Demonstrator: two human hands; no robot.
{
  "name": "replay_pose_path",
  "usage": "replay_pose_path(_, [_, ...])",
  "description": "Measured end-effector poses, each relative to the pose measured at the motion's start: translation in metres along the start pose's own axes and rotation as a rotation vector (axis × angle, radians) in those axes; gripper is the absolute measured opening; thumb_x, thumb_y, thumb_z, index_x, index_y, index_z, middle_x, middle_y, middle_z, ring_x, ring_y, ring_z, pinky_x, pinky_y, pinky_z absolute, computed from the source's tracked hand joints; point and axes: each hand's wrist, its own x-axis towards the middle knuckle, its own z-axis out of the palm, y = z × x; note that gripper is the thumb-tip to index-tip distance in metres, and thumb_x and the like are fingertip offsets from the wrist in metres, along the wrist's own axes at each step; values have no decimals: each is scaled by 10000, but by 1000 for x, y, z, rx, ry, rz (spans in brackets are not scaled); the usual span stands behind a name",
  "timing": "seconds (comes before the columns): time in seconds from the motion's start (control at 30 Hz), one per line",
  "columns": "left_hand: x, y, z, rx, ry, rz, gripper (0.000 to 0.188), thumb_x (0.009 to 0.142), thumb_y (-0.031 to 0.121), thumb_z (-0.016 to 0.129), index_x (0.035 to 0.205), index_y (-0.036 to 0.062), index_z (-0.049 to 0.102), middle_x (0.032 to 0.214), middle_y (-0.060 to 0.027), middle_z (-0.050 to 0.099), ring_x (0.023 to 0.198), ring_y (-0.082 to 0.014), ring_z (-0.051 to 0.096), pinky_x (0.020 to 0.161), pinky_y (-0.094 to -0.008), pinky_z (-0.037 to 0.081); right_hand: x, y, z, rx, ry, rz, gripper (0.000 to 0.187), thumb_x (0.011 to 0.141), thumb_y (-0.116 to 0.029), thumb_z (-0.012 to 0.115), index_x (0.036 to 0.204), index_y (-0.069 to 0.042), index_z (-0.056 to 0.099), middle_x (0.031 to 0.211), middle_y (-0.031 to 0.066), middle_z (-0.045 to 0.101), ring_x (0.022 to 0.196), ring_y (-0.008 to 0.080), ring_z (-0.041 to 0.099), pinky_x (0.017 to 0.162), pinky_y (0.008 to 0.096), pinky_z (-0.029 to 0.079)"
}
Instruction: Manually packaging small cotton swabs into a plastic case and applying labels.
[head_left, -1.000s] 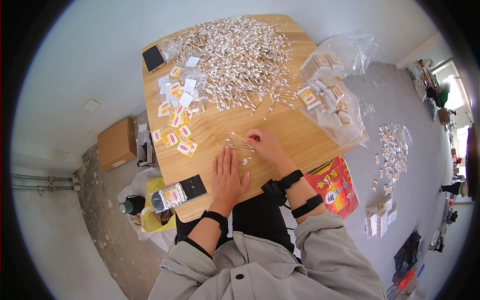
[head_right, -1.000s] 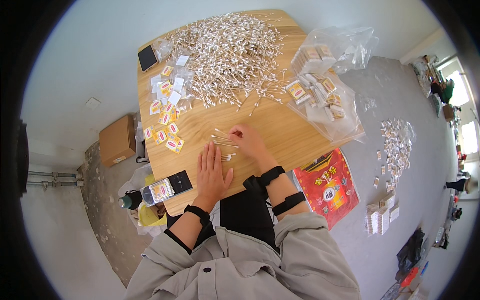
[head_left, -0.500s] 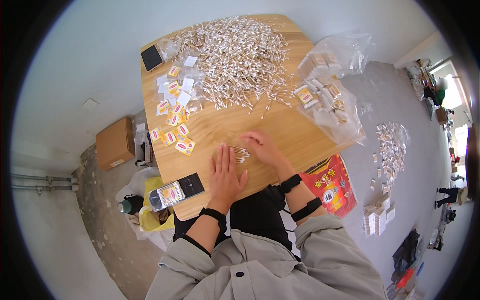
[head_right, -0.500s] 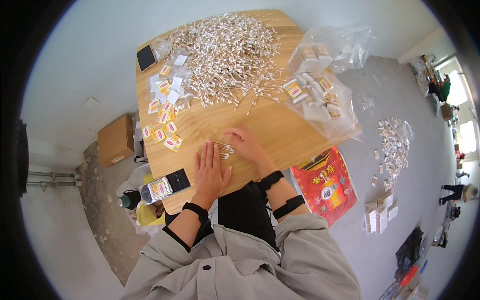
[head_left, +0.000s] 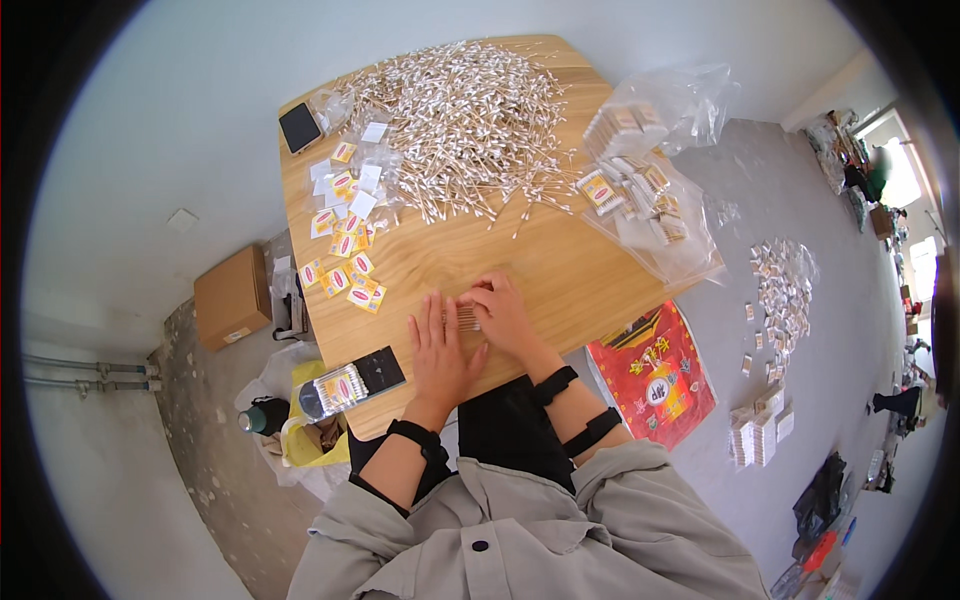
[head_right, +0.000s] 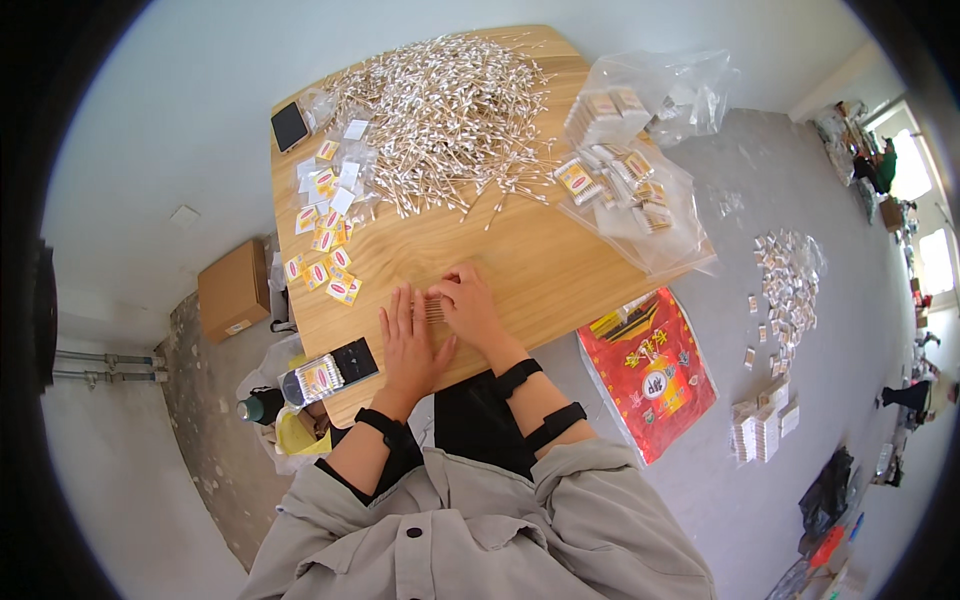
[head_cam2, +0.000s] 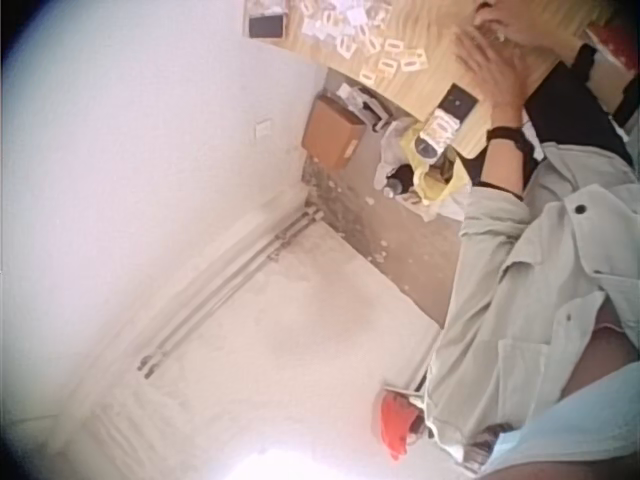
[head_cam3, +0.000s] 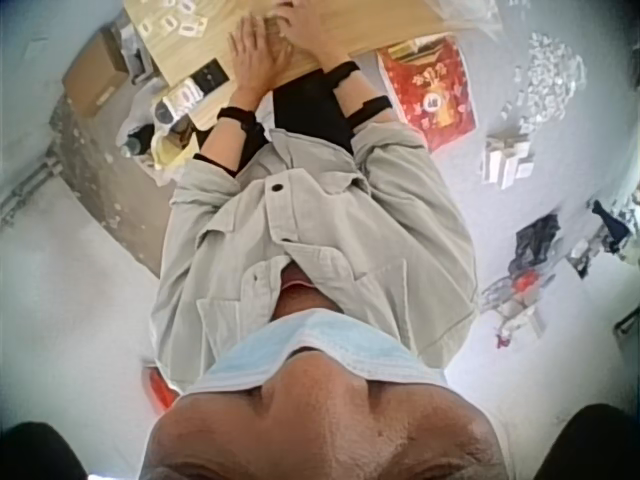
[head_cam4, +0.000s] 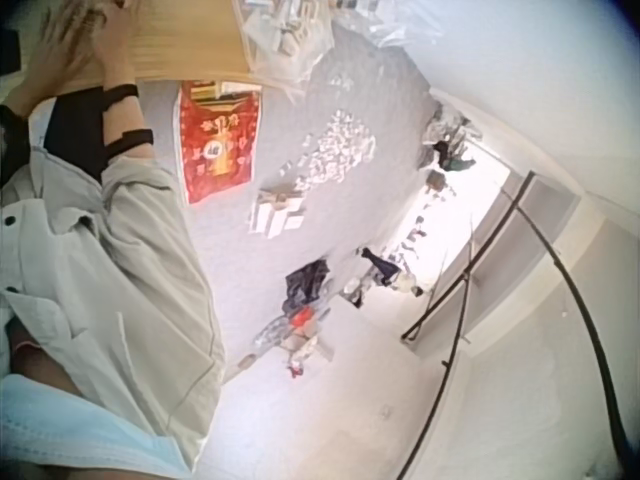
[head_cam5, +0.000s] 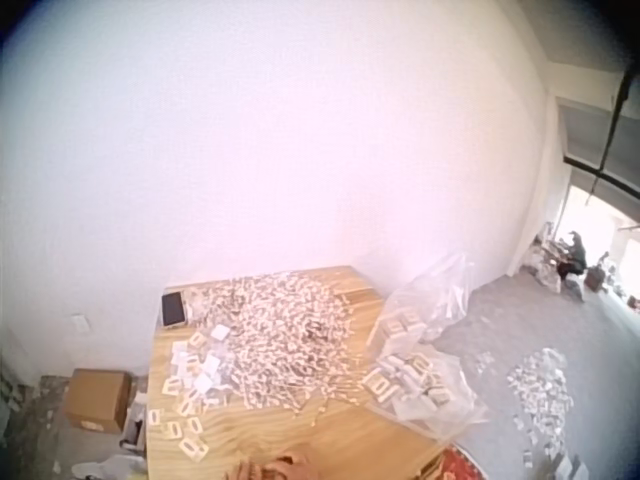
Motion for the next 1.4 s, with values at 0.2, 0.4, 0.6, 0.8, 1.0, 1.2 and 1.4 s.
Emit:
replay_pose_path(0.2, [-8, -8, -7, -47, -79, 21, 846, 827, 377, 667, 1445, -48, 276, 1534, -236, 223, 1430, -381, 210, 1152, -510, 181, -13, 2, 2, 506, 173, 268, 289, 994, -151, 425, 1199, -10, 571, 1181, 122, 536, 1163, 236, 509, 1018, 358, 392])
replay_pose_path(0.4, [-16, 5, -6, 17, -81, -13, 800, 854, 341, 641, 1443, -56, 274, 1524, -271, 216, 1426, -407, 204, 1152, -498, 189, -24, -20, 32, 617, 137, 303, 432, 1050, -282, 314, 1318, 28, 450, 1321, 140, 471, 1295, 219, 419, 1114, 353, 307])
replay_pose_path(0.6, [-23, 17, -6, 70, -87, -67, 786, 863, 363, 619, 1438, -56, 286, 1525, -268, 215, 1426, -423, 187, 1154, -527, 152, -15, -23, 33, 936, 253, 416, 407, 1045, -296, 334, 1285, 3, 469, 1298, 121, 472, 1247, 212, 453, 1082, 338, 345])
replay_pose_path(0.8, [-24, 11, -8, 74, -86, -67, 783, 871, 389, 592, 1445, -45, 281, 1538, -231, 214, 1442, -381, 168, 1155, -548, 116, 14, -4, 5, 288, 294, 446, 346, 942, -130, 539, 1267, -25, 486, 1153, 127, 504, 1045, 240, 543, 925, 325, 459])
replay_pose_path(1.0, [-24, 14, -5, 94, -82, -28, 767, 892, 433, 531, 1451, -31, 284, 1543, -200, 228, 1447, -343, 178, 1163, -535, 116, 79, 43, -21, -315, 466, 318, 435, 846, -112, 627, 1254, -30, 500, 1087, 165, 498, 966, 303, 570, 787, 374, 483])
replay_pose_path(1.2, [-25, 13, -2, 81, -92, -28, 774, 890, 434, 528, 1454, -30, 272, 1541, -197, 238, 1446, -339, 186, 1165, -529, 120, 91, 56, -34, -423, 323, 407, 265, 841, -93, 624, 1104, -92, 590, 1052, 144, 519, 875, 333, 599, 697, 442, 492])
replay_pose_path(1.4, [-22, 13, -4, 76, -102, -19, 770, 887, 413, 550, 1447, -41, 280, 1536, -205, 245, 1443, -348, 188, 1163, -526, 121, 53, 45, -31, -222, 360, 250, 113, 814, -60, 625, 900, -113, 675, 826, 119, 574, 770, 326, 598, 637, 428, 477])
